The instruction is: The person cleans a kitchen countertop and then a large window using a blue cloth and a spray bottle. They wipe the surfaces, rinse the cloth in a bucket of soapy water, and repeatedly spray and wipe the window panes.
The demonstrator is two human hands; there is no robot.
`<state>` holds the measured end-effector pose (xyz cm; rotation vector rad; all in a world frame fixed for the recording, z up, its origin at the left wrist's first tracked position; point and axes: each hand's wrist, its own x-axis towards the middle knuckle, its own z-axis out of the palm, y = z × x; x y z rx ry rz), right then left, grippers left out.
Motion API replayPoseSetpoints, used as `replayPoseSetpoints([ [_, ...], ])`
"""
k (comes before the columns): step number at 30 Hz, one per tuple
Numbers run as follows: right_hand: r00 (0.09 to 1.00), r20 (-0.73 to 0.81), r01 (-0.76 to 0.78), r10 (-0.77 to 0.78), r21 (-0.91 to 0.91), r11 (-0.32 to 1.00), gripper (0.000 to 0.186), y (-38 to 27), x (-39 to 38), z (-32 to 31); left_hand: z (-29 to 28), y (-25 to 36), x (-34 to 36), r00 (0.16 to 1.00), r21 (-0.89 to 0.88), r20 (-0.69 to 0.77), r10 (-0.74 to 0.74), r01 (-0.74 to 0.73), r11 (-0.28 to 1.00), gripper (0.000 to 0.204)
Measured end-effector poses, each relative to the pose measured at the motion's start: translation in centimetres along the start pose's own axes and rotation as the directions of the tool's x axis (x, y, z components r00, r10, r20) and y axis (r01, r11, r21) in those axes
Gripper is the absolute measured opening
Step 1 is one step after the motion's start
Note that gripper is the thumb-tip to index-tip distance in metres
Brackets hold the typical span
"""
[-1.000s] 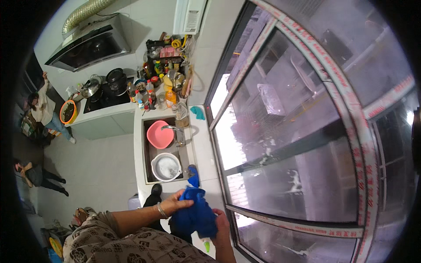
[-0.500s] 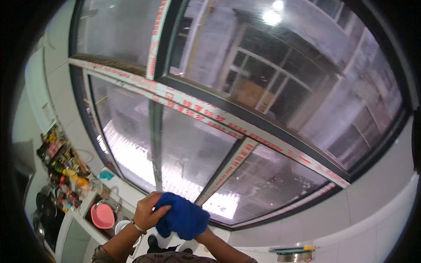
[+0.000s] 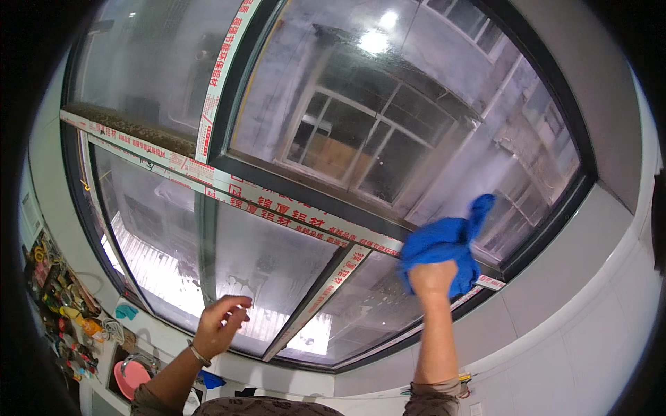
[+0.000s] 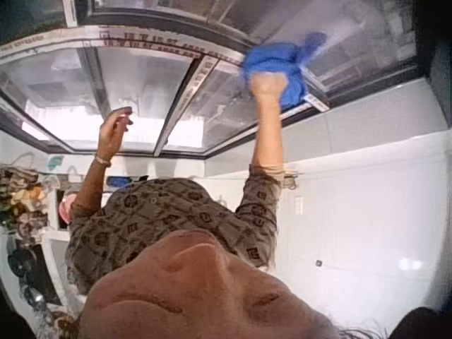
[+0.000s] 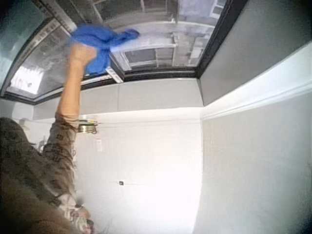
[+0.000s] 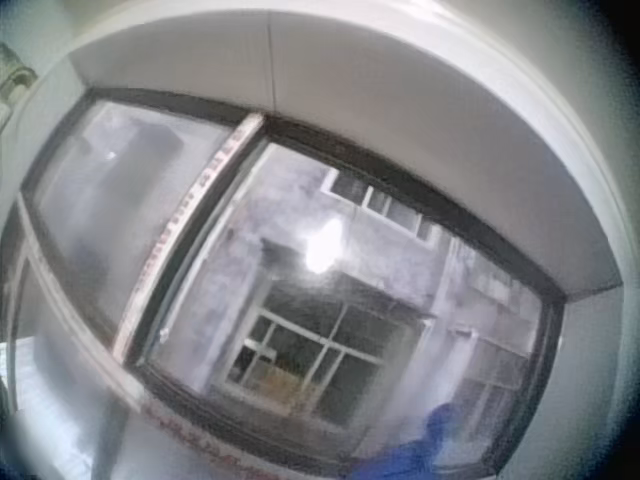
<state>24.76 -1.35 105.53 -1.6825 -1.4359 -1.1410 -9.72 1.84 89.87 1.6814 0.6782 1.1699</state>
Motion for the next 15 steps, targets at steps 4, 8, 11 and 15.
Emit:
replayPoseSetpoints([
  [4, 0.917, 0.166, 0.371, -0.362, -0.026, 0.928, 0.008, -10.3, 1.9, 2.0, -0.3, 1.3, 3.1, 0.964, 0.126, -0.117, 0.238, -0.224, 0.966, 0.014],
  [8, 0.946, -0.030, 0.316, -0.324, 0.322, 0.893, 0.014, -17.2, 2.0, 5.7, 1.8, 4.7, 5.7, 0.766, 0.158, -0.247, 0.594, -0.573, 0.804, 0.013],
  [11, 0.945, 0.222, 0.041, -0.240, 0.647, 0.762, 0.024, -20.2, 3.3, 9.0, 2.6, 7.7, 7.8, 0.431, 0.393, -0.123, 0.894, -0.806, 0.443, 0.015],
  [15, 0.984, 0.004, 0.147, -0.179, 0.550, 0.822, 0.028, -14.9, 6.0, 4.9, -1.1, 9.1, 11.2, 0.302, 0.698, -0.059, 0.951, -0.669, 0.255, 0.014],
])
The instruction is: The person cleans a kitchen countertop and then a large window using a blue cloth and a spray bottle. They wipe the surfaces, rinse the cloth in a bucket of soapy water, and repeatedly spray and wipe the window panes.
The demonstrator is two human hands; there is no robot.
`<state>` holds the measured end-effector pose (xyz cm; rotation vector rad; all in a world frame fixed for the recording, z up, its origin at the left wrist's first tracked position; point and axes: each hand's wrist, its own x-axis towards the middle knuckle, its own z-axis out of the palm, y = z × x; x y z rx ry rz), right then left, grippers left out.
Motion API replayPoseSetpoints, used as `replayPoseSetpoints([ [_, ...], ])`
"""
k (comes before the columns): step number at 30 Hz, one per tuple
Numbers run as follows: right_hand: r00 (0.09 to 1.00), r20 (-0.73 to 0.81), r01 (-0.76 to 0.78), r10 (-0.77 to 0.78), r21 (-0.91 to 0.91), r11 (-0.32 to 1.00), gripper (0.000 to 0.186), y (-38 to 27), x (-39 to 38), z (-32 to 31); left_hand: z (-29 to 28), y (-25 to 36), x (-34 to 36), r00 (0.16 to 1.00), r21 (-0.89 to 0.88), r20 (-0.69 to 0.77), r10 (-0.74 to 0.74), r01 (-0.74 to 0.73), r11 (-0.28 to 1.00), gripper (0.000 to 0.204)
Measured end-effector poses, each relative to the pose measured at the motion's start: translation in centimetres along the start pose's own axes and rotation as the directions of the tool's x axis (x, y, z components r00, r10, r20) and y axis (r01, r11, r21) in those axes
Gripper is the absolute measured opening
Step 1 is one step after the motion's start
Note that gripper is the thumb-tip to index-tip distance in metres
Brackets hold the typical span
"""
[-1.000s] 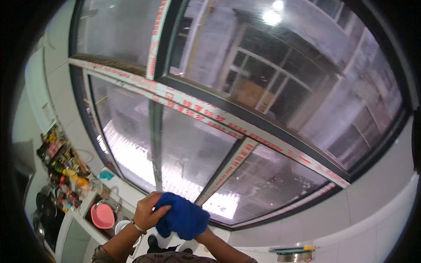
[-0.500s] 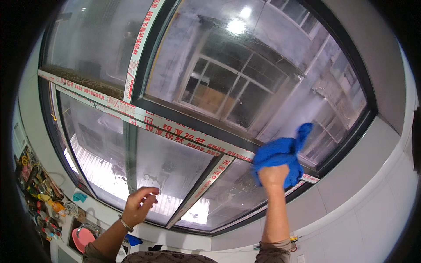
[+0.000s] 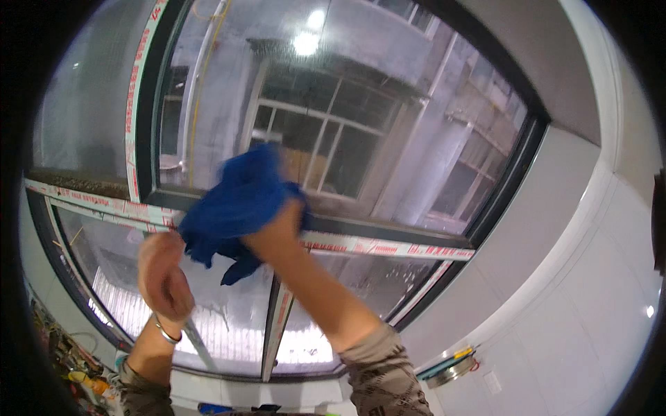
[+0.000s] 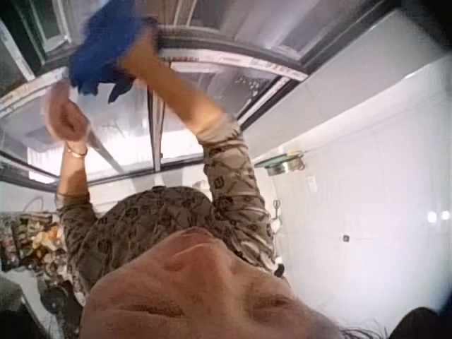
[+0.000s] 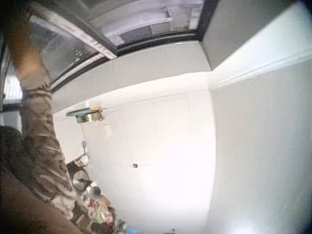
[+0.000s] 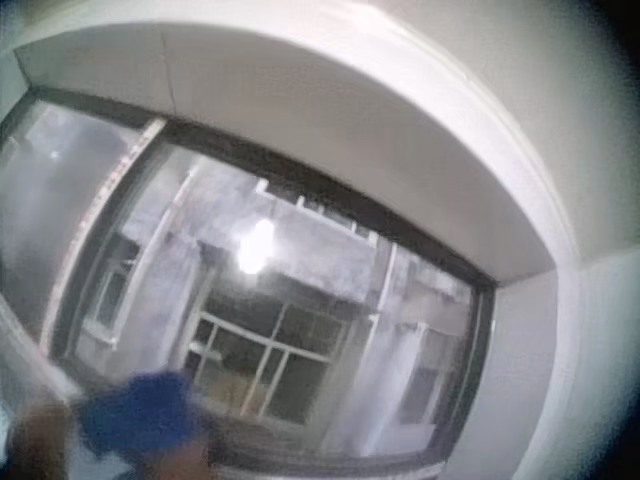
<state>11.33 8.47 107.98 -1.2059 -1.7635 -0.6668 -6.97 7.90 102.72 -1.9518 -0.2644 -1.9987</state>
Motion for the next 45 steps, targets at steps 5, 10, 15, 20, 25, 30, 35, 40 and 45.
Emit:
replayPoseSetpoints([
  [5, 0.897, -0.360, -0.361, 0.257, -0.261, 0.895, 0.016, 14.7, 4.3, -16.0, 2.4, -5.4, 1.1, 0.986, 0.278, 0.146, 0.079, -0.117, 0.953, 0.024],
  [10, 0.847, -0.506, -0.487, 0.163, -0.615, 0.619, 0.024, 13.2, 15.1, -19.2, 3.4, -7.8, -0.4, 0.976, 0.298, 0.174, 0.132, -0.180, 0.938, 0.021],
  [15, 0.981, -0.135, 0.065, -0.138, -0.444, 0.894, 0.029, 1.0, 22.9, -7.0, 3.0, -7.7, -0.4, 0.983, 0.306, 0.163, 0.091, -0.138, 0.942, 0.021],
  [20, 0.837, 0.262, 0.543, -0.479, -0.293, 0.787, 0.047, -3.4, 15.7, 4.5, 2.4, -7.7, -0.6, 0.977, 0.291, 0.211, 0.035, -0.097, 0.952, 0.020],
  [25, 0.782, 0.180, 0.551, -0.597, -0.647, 0.527, 0.038, -2.3, 15.6, -0.4, 0.9, -8.4, 0.3, 0.963, 0.228, 0.249, 0.104, -0.163, 0.960, 0.021],
  [30, 0.864, -0.502, -0.319, 0.038, -0.487, 0.813, 0.036, 3.5, 23.0, -12.8, 1.3, -7.9, 0.5, 0.970, 0.099, 0.235, 0.066, -0.092, 0.991, 0.023],
  [35, 0.795, -0.549, -0.441, 0.258, -0.232, 0.867, 0.039, -0.8, 27.3, -8.9, 1.9, -8.2, 0.0, 0.963, 0.025, 0.260, 0.066, -0.075, 0.997, 0.022],
  [40, 0.841, -0.307, 0.197, -0.446, -0.593, 0.781, 0.035, -3.5, 25.7, -1.9, 1.2, -8.9, -0.1, 0.961, -0.025, 0.267, 0.065, -0.061, 0.998, 0.028],
  [45, 0.644, -0.221, 0.610, -0.733, -0.430, 0.665, 0.014, -5.7, 17.8, 5.9, -2.4, -5.3, -1.1, 0.960, 0.056, 0.277, -0.023, 0.008, 0.998, 0.032],
])
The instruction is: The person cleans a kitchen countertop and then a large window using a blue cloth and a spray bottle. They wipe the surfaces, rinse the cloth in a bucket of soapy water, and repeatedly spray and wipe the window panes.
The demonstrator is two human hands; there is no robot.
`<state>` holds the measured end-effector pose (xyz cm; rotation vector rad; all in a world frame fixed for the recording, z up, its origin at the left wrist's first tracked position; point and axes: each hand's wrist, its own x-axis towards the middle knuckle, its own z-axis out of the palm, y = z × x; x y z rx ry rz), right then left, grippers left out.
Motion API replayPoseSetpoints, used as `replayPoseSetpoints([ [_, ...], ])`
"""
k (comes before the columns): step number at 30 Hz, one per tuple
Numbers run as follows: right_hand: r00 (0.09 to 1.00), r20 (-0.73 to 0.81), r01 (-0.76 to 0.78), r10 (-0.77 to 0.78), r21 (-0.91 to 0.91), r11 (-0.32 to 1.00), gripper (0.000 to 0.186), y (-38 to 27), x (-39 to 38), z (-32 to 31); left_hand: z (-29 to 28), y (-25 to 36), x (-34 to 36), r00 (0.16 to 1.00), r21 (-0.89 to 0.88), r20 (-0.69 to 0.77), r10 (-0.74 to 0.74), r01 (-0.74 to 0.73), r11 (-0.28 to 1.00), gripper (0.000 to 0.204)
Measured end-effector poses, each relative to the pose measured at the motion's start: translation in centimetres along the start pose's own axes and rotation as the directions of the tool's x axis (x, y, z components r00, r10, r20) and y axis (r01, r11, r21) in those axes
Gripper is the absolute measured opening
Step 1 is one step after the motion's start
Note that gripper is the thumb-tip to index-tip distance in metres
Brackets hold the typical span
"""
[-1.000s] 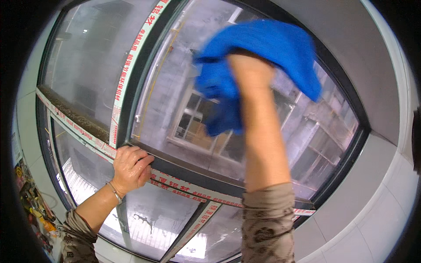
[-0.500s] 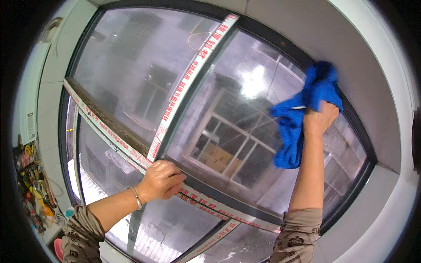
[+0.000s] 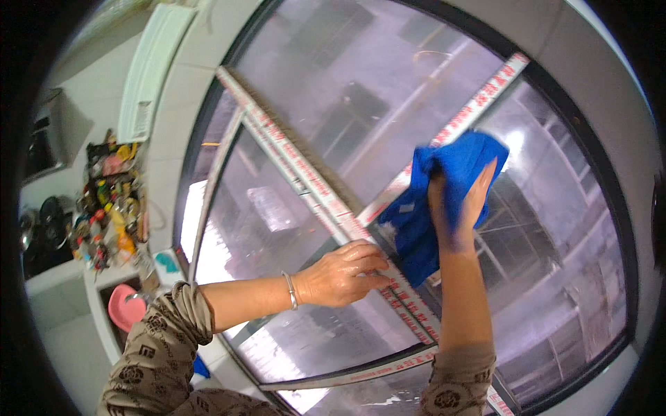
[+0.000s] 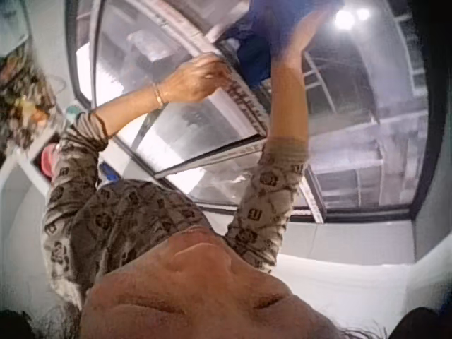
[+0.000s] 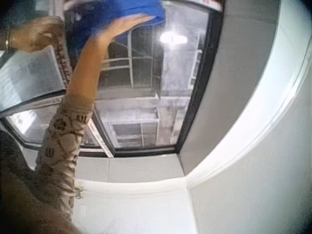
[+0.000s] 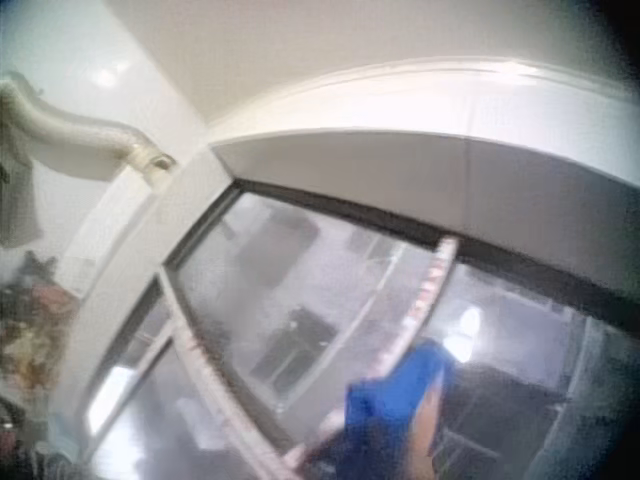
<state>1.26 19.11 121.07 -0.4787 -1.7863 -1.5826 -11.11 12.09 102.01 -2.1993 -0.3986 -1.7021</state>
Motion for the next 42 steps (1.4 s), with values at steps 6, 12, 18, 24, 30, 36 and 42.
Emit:
replayPoseSetpoints([
  [6, 0.970, 0.222, 0.017, -0.101, 0.351, 0.936, 0.012, -3.8, -9.2, -1.0, -2.5, 2.5, -11.2, 0.934, -0.023, -0.013, -0.356, 0.356, 0.934, 0.023],
  [12, 0.762, 0.618, -0.449, 0.195, 0.288, 0.846, 0.010, -5.7, -7.9, -5.4, -10.5, 9.6, -10.2, 0.401, -0.547, 0.301, -0.865, 0.816, 0.188, 0.025],
  [18, 0.923, 0.361, -0.367, 0.135, 0.713, 0.598, 0.020, -19.5, -9.9, -14.9, -7.4, 15.1, -12.1, 0.196, -0.719, 0.606, -0.771, 0.551, -0.425, 0.037],
  [24, 0.729, 0.627, -0.581, -0.275, 0.779, 0.238, 0.026, -23.2, -12.3, -20.2, -5.2, 16.0, -10.6, -0.043, -0.879, 0.245, -0.969, 0.411, -0.241, 0.049],
  [30, 0.868, 0.441, -0.268, -0.227, 0.802, 0.535, 0.027, -14.3, -11.6, -18.1, -9.0, 11.0, -10.1, 0.131, -0.649, -0.003, -0.991, 0.754, 0.101, 0.056],
  [36, 0.895, 0.262, -0.410, 0.361, 0.164, 0.897, 0.025, -6.8, -11.4, -12.5, -6.3, -0.6, -0.7, 0.839, 0.139, -0.168, -0.518, 0.540, 0.830, 0.062],
  [42, 0.692, 0.577, -0.465, 0.433, -0.103, 0.879, 0.023, -8.4, -13.3, -10.1, -1.3, -5.6, 7.0, 0.998, 0.365, -0.011, -0.063, 0.063, 0.929, 0.079],
])
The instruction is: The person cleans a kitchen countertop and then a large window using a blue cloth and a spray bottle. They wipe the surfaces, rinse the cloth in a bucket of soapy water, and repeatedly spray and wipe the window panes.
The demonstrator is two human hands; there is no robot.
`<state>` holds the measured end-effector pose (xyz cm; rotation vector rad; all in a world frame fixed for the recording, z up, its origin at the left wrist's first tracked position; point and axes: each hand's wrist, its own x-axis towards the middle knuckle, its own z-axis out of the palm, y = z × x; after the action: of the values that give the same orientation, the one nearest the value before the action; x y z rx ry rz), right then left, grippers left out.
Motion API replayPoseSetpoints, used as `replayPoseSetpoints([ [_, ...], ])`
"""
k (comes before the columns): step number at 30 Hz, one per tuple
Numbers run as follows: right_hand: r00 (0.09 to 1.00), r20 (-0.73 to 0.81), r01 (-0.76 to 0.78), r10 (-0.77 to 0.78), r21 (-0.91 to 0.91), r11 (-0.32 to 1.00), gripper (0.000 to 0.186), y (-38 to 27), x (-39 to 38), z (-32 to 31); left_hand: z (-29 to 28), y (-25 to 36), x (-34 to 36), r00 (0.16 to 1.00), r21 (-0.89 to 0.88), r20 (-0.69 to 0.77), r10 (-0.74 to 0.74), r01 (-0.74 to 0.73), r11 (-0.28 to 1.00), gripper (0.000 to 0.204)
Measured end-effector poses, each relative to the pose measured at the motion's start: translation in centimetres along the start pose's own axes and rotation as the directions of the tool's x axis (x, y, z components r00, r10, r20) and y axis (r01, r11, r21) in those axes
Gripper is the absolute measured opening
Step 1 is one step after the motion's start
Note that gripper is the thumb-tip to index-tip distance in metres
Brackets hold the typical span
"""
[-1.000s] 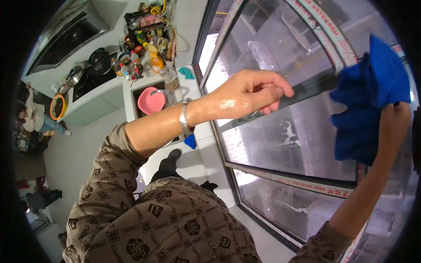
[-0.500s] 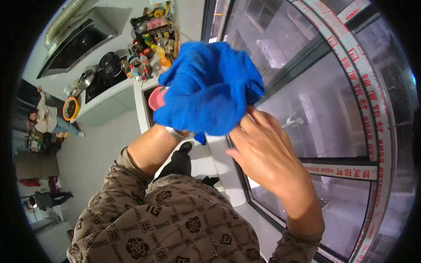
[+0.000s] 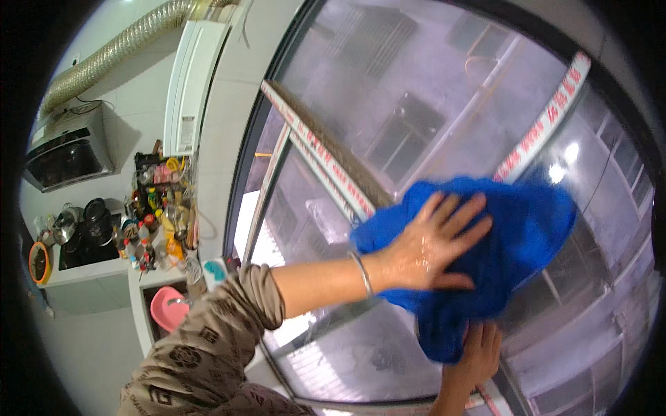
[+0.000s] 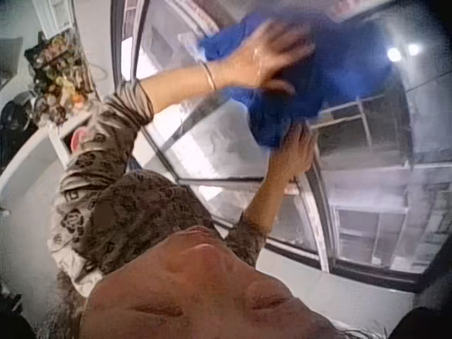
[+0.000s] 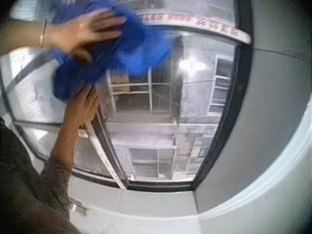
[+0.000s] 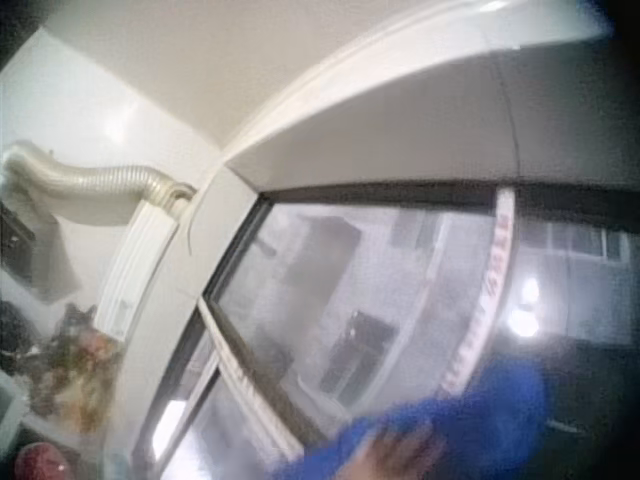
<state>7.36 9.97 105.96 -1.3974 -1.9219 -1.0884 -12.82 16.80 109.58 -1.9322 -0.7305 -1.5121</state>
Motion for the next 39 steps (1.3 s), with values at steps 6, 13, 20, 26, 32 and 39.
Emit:
replayPoseSetpoints([
  [6, 0.983, -0.143, 0.098, -0.111, -0.098, 0.990, 0.018, -0.8, 1.2, -0.9, 0.7, -7.0, 0.4, 0.984, -0.304, 0.054, 0.167, -0.143, 0.942, 0.043],
  [13, 0.986, -0.145, 0.073, -0.080, -0.055, 0.996, 0.013, -1.8, 2.1, -1.0, 0.2, -15.0, 8.5, 0.888, 0.286, -0.069, 0.455, -0.419, 0.862, 0.017],
  [20, 0.991, -0.102, 0.078, -0.088, -0.101, 0.992, 0.015, -1.7, 1.6, -0.9, -7.0, -36.6, 14.9, 0.918, 0.521, -0.330, -0.218, 0.370, 0.769, 0.025],
  [26, 0.996, -0.074, 0.041, -0.051, -0.124, 0.991, 0.018, -2.7, 2.5, -0.8, 1.5, -29.7, 14.6, 0.908, 0.484, -0.418, -0.033, 0.253, 0.838, 0.028],
  [32, 0.987, -0.136, 0.071, -0.083, -0.091, 0.993, 0.014, -2.3, 1.8, -0.8, 5.0, -10.7, 17.4, 0.791, 0.010, -0.602, 0.112, -0.133, 0.991, 0.018],
  [39, 0.990, -0.108, 0.085, -0.094, -0.090, 0.992, 0.015, -2.6, 2.1, -1.0, -5.5, -34.7, 17.8, 0.914, 0.591, -0.383, -0.136, 0.355, 0.725, 0.025],
])
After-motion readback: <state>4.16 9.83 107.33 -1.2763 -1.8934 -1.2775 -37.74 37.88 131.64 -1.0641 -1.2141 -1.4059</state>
